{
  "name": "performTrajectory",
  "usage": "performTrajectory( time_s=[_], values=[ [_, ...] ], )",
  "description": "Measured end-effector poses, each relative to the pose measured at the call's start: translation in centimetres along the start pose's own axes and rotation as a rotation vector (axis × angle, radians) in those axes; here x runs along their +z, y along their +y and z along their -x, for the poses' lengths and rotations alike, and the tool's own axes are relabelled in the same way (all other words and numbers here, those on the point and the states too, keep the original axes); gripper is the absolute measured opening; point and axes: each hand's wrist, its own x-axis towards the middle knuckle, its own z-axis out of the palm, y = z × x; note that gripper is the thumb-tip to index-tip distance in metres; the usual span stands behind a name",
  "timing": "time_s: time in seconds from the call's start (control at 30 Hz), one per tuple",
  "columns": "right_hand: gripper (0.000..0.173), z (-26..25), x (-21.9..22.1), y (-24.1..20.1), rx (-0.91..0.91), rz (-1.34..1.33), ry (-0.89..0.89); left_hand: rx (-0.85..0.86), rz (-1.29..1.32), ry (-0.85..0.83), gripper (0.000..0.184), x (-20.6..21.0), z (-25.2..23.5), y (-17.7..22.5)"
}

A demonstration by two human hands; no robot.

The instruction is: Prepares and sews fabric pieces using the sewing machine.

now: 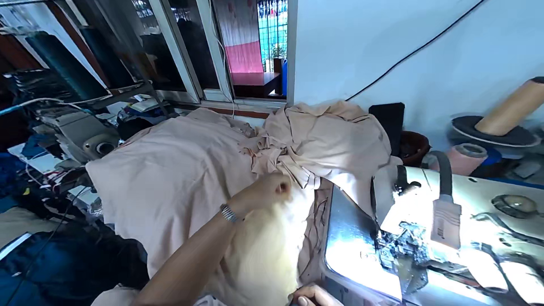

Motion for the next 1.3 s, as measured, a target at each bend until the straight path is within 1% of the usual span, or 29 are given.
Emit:
performTrajectory(
  time_s=[0.03, 0.07, 0.1, 0.13, 0.2, 0.23, 0.3, 0.33, 0.37, 0.43, 0.47, 0.5, 0.57, 0.67, 0.73, 0.8, 0.83, 0.9, 0.93, 0.97, 1.0, 1.03, 1.07, 1.1, 1.13, 1.17, 1.23, 1.3],
  values=[
    [0.019, 0.1, 0.1, -0.1, 0.002, 0.007, 0.005, 0.047, 0.085, -0.115, 0.015, 0.6, 3.0, 1.2],
    [0.019, 0.1, 0.1, -0.1, -0.006, 0.013, 0.007, 0.076, 0.149, -0.228, 0.017, 1.4, 6.1, 2.3],
    [0.018, 0.2, 0.2, -0.1, -0.016, 0.021, 0.009, 0.095, 0.157, -0.308, 0.022, 2.5, 8.9, 3.3],
    [0.018, 0.2, 0.2, -0.1, -0.029, 0.03, 0.012, 0.101, 0.113, -0.346, 0.026, 3.7, 11.4, 4.2],
    [0.018, 0.2, 0.2, 0.0, -0.044, 0.046, 0.019, 0.085, -0.034, -0.32, 0.029, 6.4, 14.9, 5.2],
    [0.019, 0.1, 0.2, 0.1, -0.049, 0.046, 0.023, 0.06, -0.096, -0.266, 0.024, 7.7, 16.0, 5.4],
    [0.019, 0.0, 0.3, 0.6, -0.073, 0.043, 0.041, 0.032, -0.18, -0.095, 0.011, 10.1, 17.3, 5.1],
    [0.02, 0.1, 0.4, 0.8, -0.087, 0.045, 0.049, 0.028, -0.197, -0.032, 0.011, 10.9, 17.7, 4.9],
    [0.021, 0.2, 0.5, 1.0, -0.099, 0.055, 0.056, 0.029, -0.201, 0.01, 0.015, 11.4, 18.1, 4.7],
    [0.024, 0.2, 0.8, 1.0, -0.109, 0.105, 0.074, 0.022, -0.207, 0.053, 0.028, 12.1, 18.6, 4.7],
    [0.025, 0.2, 0.8, 0.9, -0.107, 0.14, 0.081, 0.012, -0.191, 0.061, 0.027, 12.4, 18.7, 4.7],
    [0.026, 0.2, 0.9, 0.9, -0.1, 0.18, 0.086, -0.004, -0.158, 0.059, 0.022, 12.7, 18.8, 4.7],
    [0.026, 0.2, 1.0, 0.8, -0.082, 0.24, 0.088, -0.037, -0.072, 0.025, 0.019, 12.9, 18.8, 4.7],
    [0.025, 0.2, 1.1, 0.7, -0.071, 0.28, 0.09, -0.063, 0.015, -0.081, 0.02, 12.0, 18.7, 4.4],
    [0.025, 0.3, 1.2, 0.7, -0.063, 0.288, 0.091, -0.014, 0.099, -0.075, 0.02, 11.2, 19.1, 3.7],
    [0.025, 0.3, 1.6, 0.6, -0.076, 0.319, 0.125, 0.025, 0.223, 0.022, 0.02, 10.1, 19.8, 2.5],
    [0.026, 0.3, 2.0, 0.5, -0.119, 0.377, 0.167, 0.047, 0.259, 0.089, 0.02, 9.4, 20.1, 2.0],
    [0.042, -0.4, 3.4, -0.4, -0.265, 0.563, 0.243, 0.129, 0.291, 0.19, 0.022, 7.9, 20.3, 2.0],
    [0.049, -1.3, 4.2, -1.3, -0.346, 0.637, 0.249, 0.181, 0.292, 0.22, 0.024, 7.3, 20.1, 2.6],
    [0.049, -2.4, 4.8, -2.4, -0.41, 0.685, 0.22, 0.22, 0.275, 0.248, 0.026, 6.8, 19.9, 3.4],
    [0.042, -3.7, 5.3, -3.6, -0.446, 0.714, 0.169, 0.245, 0.224, 0.291, 0.026, 6.5, 19.5, 4.0],
    [0.03, -5.2, 5.5, -4.8, -0.439, 0.72, 0.103, 0.245, 0.132, 0.349, 0.024, 6.1, 19.2, 4.2],
    [0.02, -6.5, 5.6, -6.1, -0.392, 0.711, 0.045, 0.213, 0.002, 0.396, 0.027, 5.4, 18.9, 3.7],
    [0.02, -7.6, 5.5, -7.4, -0.367, 0.688, 0.026, 0.156, -0.132, 0.417, 0.04, 4.4, 18.6, 2.7],
    [0.022, -8.3, 5.5, -8.4, -0.393, 0.665, 0.052, 0.085, -0.246, 0.418, 0.051, 3.1, 18.5, 1.3],
    [0.022, -8.5, 5.6, -9.2, -0.446, 0.653, 0.091, 0.022, -0.322, 0.433, 0.054, 1.9, 18.9, -0.3],
    [0.02, -7.8, 6.1, -9.7, -0.526, 0.632, 0.128, -0.022, -0.352, 0.517, 0.046, -0.1, 20.7, -2.3],
    [0.022, -5.3, 7.1, -8.7, -0.533, 0.591, 0.105, 0.01, -0.339, 0.555, 0.047, -0.9, 23.2, -2.6]
  ],
)
